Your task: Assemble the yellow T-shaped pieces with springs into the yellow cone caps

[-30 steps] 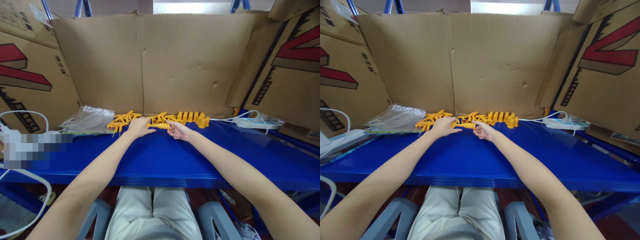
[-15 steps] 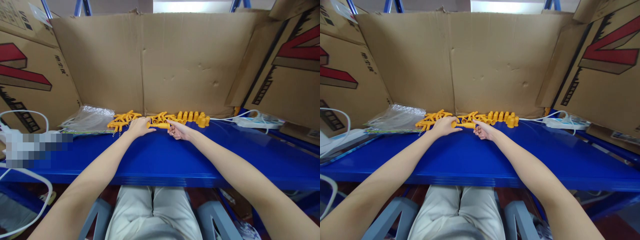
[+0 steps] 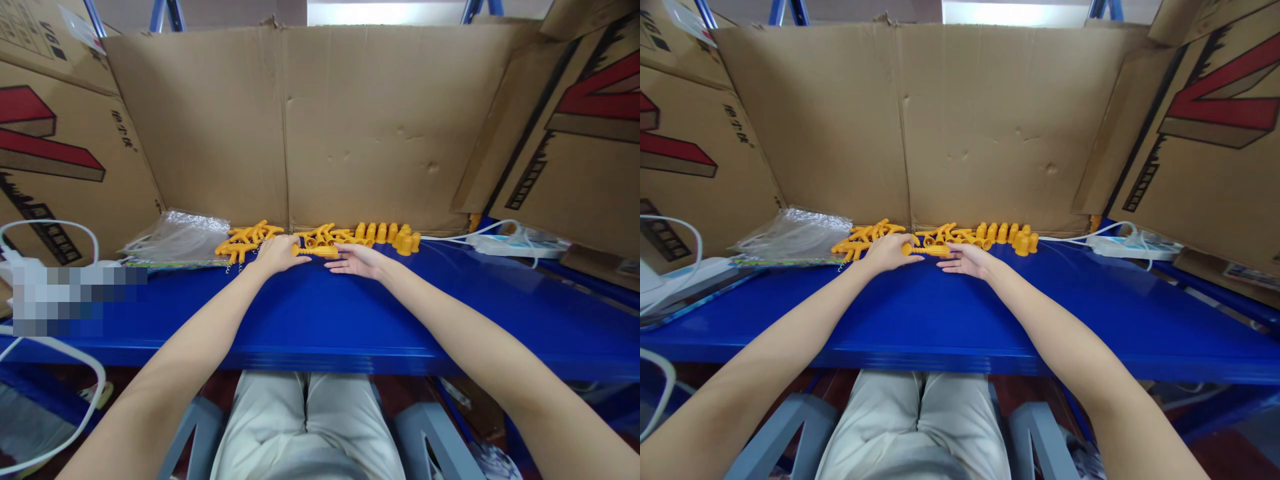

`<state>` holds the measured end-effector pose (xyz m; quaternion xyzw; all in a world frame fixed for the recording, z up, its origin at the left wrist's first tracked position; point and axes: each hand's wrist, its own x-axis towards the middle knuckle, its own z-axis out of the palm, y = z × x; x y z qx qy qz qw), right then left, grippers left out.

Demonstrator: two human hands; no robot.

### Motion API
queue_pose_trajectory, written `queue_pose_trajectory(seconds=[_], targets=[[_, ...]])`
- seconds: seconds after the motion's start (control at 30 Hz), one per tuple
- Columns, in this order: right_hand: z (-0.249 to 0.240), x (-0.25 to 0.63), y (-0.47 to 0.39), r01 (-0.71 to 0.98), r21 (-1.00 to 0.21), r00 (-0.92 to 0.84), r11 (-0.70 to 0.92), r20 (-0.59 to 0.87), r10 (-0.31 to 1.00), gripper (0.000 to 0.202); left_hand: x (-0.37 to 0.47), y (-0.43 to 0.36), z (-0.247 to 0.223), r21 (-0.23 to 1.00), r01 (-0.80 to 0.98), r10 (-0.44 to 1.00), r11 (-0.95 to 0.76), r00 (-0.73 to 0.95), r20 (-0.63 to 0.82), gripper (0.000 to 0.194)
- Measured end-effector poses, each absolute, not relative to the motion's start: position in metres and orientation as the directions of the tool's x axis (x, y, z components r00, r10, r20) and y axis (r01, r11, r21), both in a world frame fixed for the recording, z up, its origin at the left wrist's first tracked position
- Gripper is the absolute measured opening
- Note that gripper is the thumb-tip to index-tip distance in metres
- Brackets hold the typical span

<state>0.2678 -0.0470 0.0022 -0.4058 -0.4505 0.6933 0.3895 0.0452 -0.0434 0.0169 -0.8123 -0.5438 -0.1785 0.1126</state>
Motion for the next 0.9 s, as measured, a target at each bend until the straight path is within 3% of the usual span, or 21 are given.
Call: queue_pose_trajectory(seconds=[0.13,0.3,0.4,0.53,0.67,0.77,0.9], targets=[[0.005,0.264,-0.049,-0.216,-0.938,-0.292,-0.271,-0.203,0.935,0.009,0.046,-0.046,0.017,0.038,0.919,0.859,-0.391,0.35,0.373,0.047],[0.016,0.27,-0.05,-0.299,-0.948,-0.117,-0.111,-0.079,0.99,0.014,0.045,-0.047,0.012,0.141,0.88,0.853,-0.454,0.383,0.356,0.089],[0.024,0.283,-0.042,-0.27,-0.959,0.043,0.085,0.077,0.996,0.017,0.043,-0.043,0.009,0.149,0.85,0.825,-0.505,0.424,0.374,0.082],[0.032,0.3,-0.02,-0.084,-0.912,0.243,0.401,0.371,0.896,0.018,0.043,-0.04,0.008,0.098,0.842,0.814,-0.531,0.474,0.334,0.059],[0.037,0.306,0.009,0.16,-0.788,0.301,0.595,0.613,0.731,0.02,0.045,-0.04,0.009,0.088,0.839,0.819,-0.537,0.493,0.293,0.054],[0.036,0.31,0.025,0.368,-0.695,0.243,0.618,0.713,0.657,0.019,0.045,-0.04,0.009,0.083,0.834,0.814,-0.546,0.504,0.29,0.053],[0.028,0.313,0.035,0.617,-0.588,0.195,0.523,0.758,0.622,0.017,0.044,-0.039,0.009,0.087,0.828,0.811,-0.554,0.514,0.28,0.051]])
